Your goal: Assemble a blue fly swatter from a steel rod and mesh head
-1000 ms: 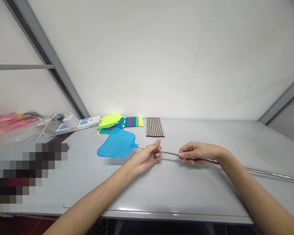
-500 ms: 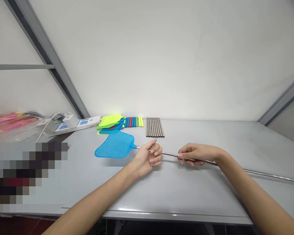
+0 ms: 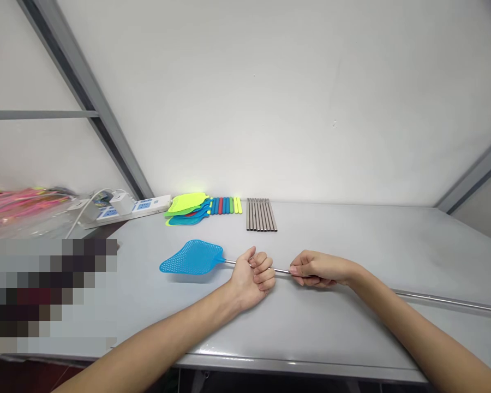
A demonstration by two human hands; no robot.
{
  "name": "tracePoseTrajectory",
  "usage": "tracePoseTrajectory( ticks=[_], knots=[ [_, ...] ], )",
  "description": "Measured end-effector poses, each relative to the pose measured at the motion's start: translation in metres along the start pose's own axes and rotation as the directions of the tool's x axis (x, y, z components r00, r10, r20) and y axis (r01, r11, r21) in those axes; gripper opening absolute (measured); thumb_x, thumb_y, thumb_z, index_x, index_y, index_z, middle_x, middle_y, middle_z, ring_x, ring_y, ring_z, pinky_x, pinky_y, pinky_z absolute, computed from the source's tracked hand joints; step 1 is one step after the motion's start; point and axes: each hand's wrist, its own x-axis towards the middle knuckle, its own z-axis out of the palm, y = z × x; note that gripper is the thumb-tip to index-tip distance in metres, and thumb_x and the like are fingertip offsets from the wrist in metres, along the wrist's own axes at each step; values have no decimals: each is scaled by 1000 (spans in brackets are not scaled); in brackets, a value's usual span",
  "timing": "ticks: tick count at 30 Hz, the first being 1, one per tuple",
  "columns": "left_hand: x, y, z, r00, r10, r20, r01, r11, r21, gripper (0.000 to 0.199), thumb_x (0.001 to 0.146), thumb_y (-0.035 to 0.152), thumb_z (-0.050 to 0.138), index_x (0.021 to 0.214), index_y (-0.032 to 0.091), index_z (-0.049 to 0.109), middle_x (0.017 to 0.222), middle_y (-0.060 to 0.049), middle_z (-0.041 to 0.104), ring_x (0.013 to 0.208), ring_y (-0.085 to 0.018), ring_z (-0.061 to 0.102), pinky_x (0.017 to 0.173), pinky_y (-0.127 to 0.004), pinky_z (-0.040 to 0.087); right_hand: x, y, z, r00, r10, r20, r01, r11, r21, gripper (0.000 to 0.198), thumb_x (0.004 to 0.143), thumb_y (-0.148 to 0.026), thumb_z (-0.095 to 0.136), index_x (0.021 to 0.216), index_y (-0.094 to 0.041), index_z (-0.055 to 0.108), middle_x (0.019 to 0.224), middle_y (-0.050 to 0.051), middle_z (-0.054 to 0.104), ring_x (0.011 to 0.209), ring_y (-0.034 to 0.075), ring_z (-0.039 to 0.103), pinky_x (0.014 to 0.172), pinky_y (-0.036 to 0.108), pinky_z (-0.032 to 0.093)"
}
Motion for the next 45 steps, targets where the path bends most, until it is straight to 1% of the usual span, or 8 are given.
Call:
tracePoseTrajectory(
  ticks=[16, 24, 30, 34, 37, 40, 43, 45],
  knots=[
    [0, -3, 4, 1000, -13, -11, 14, 994, 107, 43, 82, 35, 30, 45, 16, 20, 42, 6, 14, 31, -6, 14, 33, -19, 12, 0, -2, 8, 998, 60, -9, -59, 994, 90, 28, 76, -39, 45, 65, -14, 47, 41, -8, 31, 29, 2, 19, 23, 15, 12],
    [-1, 3, 10, 995, 24, 94, -46, 970, 239, 35, 81, 36, 33, 52, 16, 30, 43, 6, 24, 30, -5, 18, 33, -19, 15, -8, -12, 6, 998, 5, -69, -7, 999, -31, 38, 75, -50, 44, 72, -13, 52, 47, -7, 32, 35, 2, 22, 31, 16, 17],
    [0, 7, 14, 988, 157, -10, -145, 932, 332, 29, 79, 32, 35, 54, 17, 34, 44, 6, 31, 28, -5, 25, 32, -19, 19, -15, -17, 1, 994, -31, -102, 17, 991, -135, 40, 75, -49, 43, 82, -13, 57, 54, -5, 33, 41, 3, 24, 36, 16, 19],
    [-3, 18, 16, 901, 389, -190, -301, 878, 371, 22, 76, 27, 37, 58, 16, 38, 47, 4, 40, 31, -6, 32, 35, -20, 26, -16, -15, -4, 991, -40, -128, 15, 982, -190, 40, 76, -48, 42, 87, -13, 57, 55, -4, 36, 43, 4, 27, 37, 17, 20],
    [-3, 24, 17, 779, 566, -271, -457, 807, 374, 18, 76, 24, 38, 60, 16, 39, 51, 3, 45, 33, -5, 35, 36, -19, 29, -16, -12, -9, 984, -59, -167, 25, 979, -201, 39, 77, -48, 42, 89, -14, 55, 56, -3, 40, 43, 4, 28, 37, 16, 20],
    [0, 23, 16, 668, 696, -264, -569, 706, 422, 15, 78, 19, 39, 63, 15, 41, 55, 2, 49, 38, -5, 41, 41, -18, 35, -14, -10, -12, 978, -76, -194, 38, 981, -189, 35, 77, -46, 42, 88, -14, 53, 56, -2, 46, 42, 4, 27, 36, 16, 19],
    [4, 20, 13, 614, 756, -226, -608, 636, 476, 14, 80, 16, 38, 67, 15, 44, 60, 1, 52, 43, -5, 45, 46, -17, 40, -12, -8, -14, 972, -89, -219, 48, 981, -188, 34, 76, -46, 42, 83, -15, 52, 57, -1, 49, 42, 4, 28, 36, 16, 19],
    [6, 19, 11, 615, 754, -231, -608, 640, 470, 16, 82, 17, 36, 69, 14, 46, 61, 0, 52, 45, -5, 46, 46, -17, 40, -11, -7, -15, 966, -95, -242, 44, 978, -205, 34, 75, -47, 44, 82, -14, 52, 56, -1, 49, 42, 4, 29, 36, 17, 20]
  ],
)
